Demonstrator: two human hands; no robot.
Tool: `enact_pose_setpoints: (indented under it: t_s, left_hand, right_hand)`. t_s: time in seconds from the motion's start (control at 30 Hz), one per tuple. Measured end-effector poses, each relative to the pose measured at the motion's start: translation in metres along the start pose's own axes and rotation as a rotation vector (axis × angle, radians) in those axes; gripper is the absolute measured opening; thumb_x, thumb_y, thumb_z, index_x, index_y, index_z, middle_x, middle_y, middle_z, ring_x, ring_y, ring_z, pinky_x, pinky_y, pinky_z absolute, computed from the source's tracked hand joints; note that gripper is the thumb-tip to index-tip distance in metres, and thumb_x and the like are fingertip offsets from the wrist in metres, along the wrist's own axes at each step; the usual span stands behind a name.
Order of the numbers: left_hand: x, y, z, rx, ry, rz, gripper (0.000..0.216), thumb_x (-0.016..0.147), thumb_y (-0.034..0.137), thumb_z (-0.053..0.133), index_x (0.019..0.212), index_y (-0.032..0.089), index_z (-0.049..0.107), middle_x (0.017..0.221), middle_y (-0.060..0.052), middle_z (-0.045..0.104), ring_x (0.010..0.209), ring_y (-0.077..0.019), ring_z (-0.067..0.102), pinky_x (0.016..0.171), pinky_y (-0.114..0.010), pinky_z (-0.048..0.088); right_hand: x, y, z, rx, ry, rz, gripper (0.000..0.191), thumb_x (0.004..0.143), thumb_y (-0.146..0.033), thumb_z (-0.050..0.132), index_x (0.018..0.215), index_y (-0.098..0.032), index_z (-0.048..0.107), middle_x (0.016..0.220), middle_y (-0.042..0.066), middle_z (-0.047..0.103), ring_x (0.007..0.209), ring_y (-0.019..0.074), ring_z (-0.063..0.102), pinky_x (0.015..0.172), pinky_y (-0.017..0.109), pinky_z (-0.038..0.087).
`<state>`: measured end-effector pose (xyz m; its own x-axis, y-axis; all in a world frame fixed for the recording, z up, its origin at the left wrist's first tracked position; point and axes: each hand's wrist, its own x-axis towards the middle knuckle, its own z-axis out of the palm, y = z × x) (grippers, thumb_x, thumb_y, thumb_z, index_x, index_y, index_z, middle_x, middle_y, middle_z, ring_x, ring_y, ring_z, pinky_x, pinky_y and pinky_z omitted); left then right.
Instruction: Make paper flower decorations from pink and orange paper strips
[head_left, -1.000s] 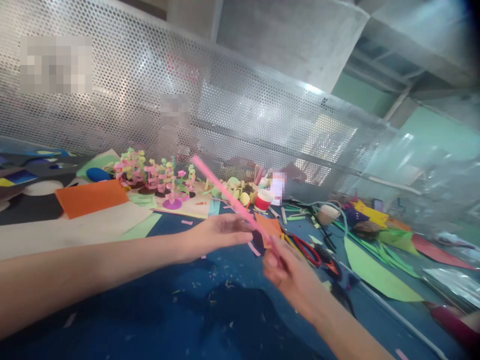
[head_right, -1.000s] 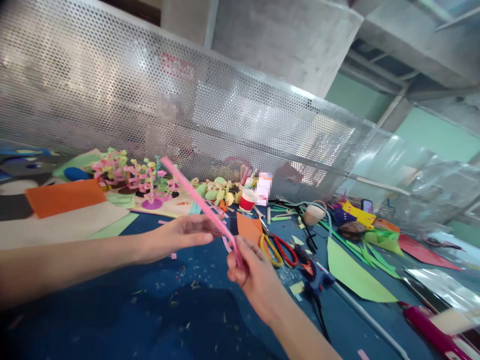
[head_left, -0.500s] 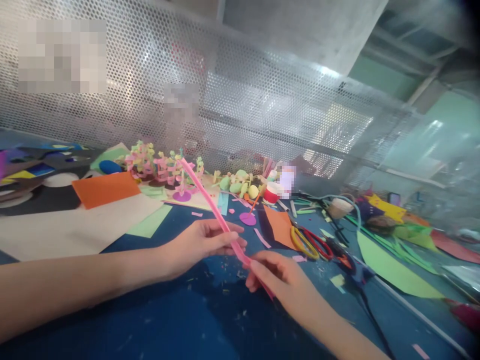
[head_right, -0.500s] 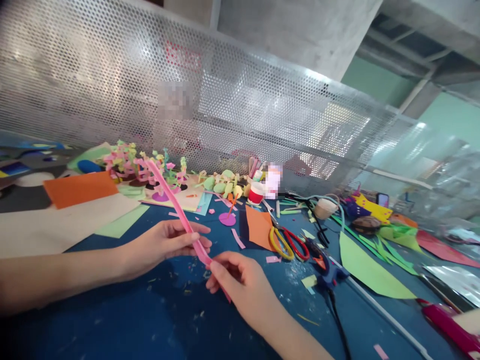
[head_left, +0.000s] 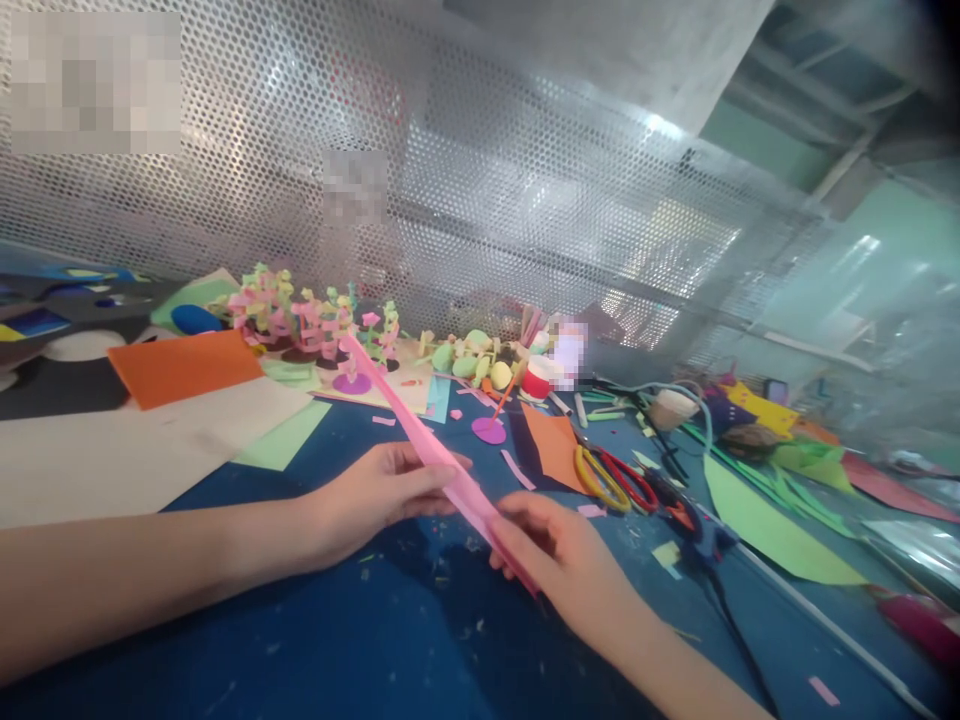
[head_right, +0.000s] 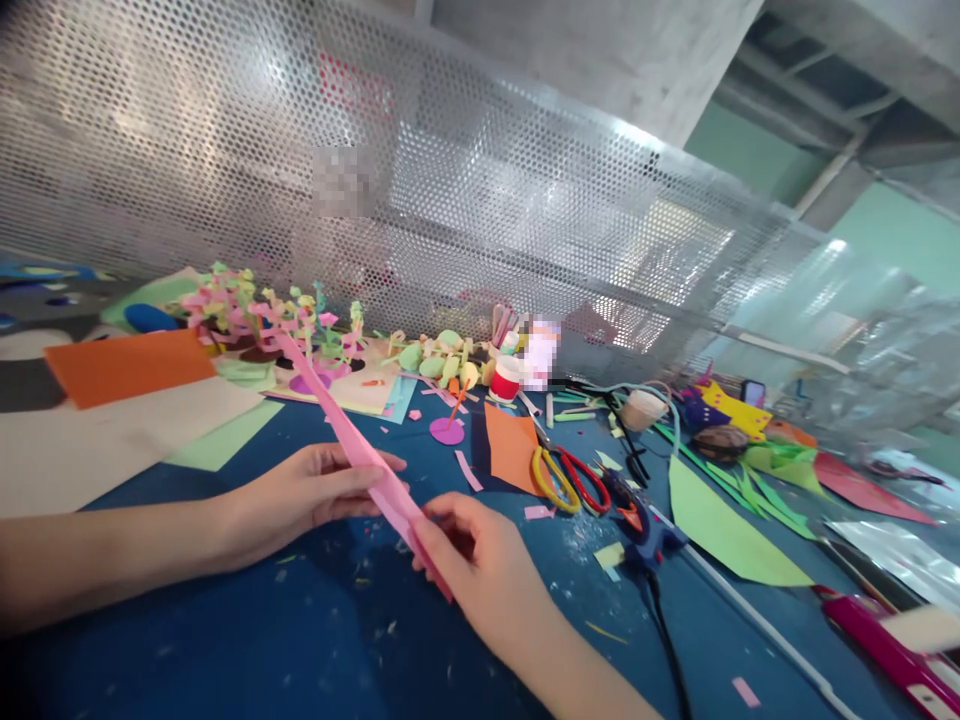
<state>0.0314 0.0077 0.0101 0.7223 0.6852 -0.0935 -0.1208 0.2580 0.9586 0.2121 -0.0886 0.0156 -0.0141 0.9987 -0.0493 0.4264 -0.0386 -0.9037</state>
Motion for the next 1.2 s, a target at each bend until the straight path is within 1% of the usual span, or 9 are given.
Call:
enact_pose_setpoints:
  t_s: [0.27,0.37,0.5,0.77,0.9,0.97,1.0,1.07,1.2]
  left_hand:
    - [0.0,0.001,-0.001,-0.131,0.072,0.012,0.021,0.075,0.029,0.064,0.09,0.014,0.068,0.092,-0.007,0.069,0.092,-0.0179,0.062,0.086,-0.026,0.048]
    - [0.0,0.001,-0.001,-0.14,0.083,0.012,0.022,0.076,0.029,0.063,0.09,0.013,0.068,0.092,-0.008,0.069,0.09,-0.0176,0.062,0.085,-0.026,0.049]
    - [-0.002,0.001,-0.001,-0.15,0.076,0.045,0.023,0.078,0.03,0.061,0.092,0.013,0.067,0.095,-0.008,0.068,0.093,-0.0175,0.061,0.088,-0.026,0.047]
    - [-0.005,0.002,0.003,0.026,0.049,-0.028,0.029,0.072,0.033,0.067,0.094,0.014,0.066,0.093,-0.008,0.069,0.09,-0.0201,0.063,0.079,-0.026,0.052]
    - [-0.003,0.001,0.002,-0.003,0.123,-0.018,0.028,0.073,0.035,0.065,0.093,0.014,0.066,0.101,-0.007,0.067,0.097,-0.0195,0.06,0.08,-0.023,0.051]
    - [-0.002,0.002,0.002,-0.007,0.14,-0.035,0.029,0.073,0.035,0.065,0.093,0.014,0.066,0.104,-0.008,0.066,0.098,-0.0195,0.06,0.079,-0.022,0.052]
    - [-0.001,0.003,0.002,-0.008,0.144,-0.042,0.029,0.073,0.034,0.065,0.094,0.014,0.066,0.105,-0.008,0.066,0.099,-0.0196,0.059,0.079,-0.022,0.052]
    - [-0.001,0.004,0.002,-0.01,0.15,-0.052,0.031,0.072,0.034,0.066,0.096,0.014,0.065,0.106,-0.008,0.065,0.099,-0.02,0.059,0.079,-0.022,0.052]
    - [-0.002,0.003,0.003,-0.024,0.143,-0.046,0.036,0.072,0.034,0.066,0.101,0.013,0.063,0.102,-0.009,0.066,0.097,-0.0202,0.06,0.079,-0.024,0.052]
  right_hand:
    - [-0.004,-0.001,-0.001,-0.128,0.131,-0.179,0.01,0.086,-0.033,0.049,0.091,-0.025,0.046,0.066,-0.005,0.058,0.06,0.0103,0.054,0.058,0.022,0.043]
    - [-0.006,-0.001,-0.002,-0.219,0.115,-0.239,0.011,0.086,-0.031,0.048,0.094,-0.026,0.055,0.078,-0.003,0.059,0.068,0.0105,0.057,0.063,0.022,0.045]
    - [-0.007,-0.002,-0.005,-0.231,0.071,-0.197,0.025,0.083,-0.032,0.054,0.108,-0.03,0.054,0.081,-0.003,0.061,0.066,0.0108,0.058,0.062,0.023,0.048]
    - [-0.001,-0.004,-0.006,-0.277,0.039,-0.254,0.023,0.084,-0.03,0.052,0.105,-0.027,0.057,0.082,-0.002,0.064,0.072,0.0119,0.06,0.067,0.024,0.049]
    - [0.015,0.01,-0.045,-0.543,0.342,-0.143,0.024,0.084,-0.031,0.048,0.103,-0.021,0.058,0.089,0.004,0.065,0.08,0.0161,0.062,0.076,0.029,0.048]
    - [0.023,0.022,-0.074,-0.832,0.444,-0.045,0.029,0.082,-0.026,0.049,0.107,-0.014,0.055,0.105,0.013,0.06,0.092,0.021,0.059,0.084,0.033,0.044]
    - [0.027,0.029,-0.087,-0.993,0.49,0.072,0.032,0.081,-0.025,0.048,0.109,-0.011,0.054,0.109,0.017,0.057,0.098,0.0244,0.057,0.087,0.035,0.041]
    - [0.034,0.04,-0.11,-1.143,0.435,0.289,0.03,0.078,-0.023,0.05,0.101,-0.005,0.058,0.103,0.024,0.058,0.099,0.0321,0.056,0.084,0.039,0.04]
    - [0.048,0.053,-0.131,-1.089,0.336,0.422,0.02,0.069,-0.029,0.058,0.072,-0.01,0.062,0.076,0.019,0.064,0.074,0.0306,0.063,0.062,0.034,0.043]
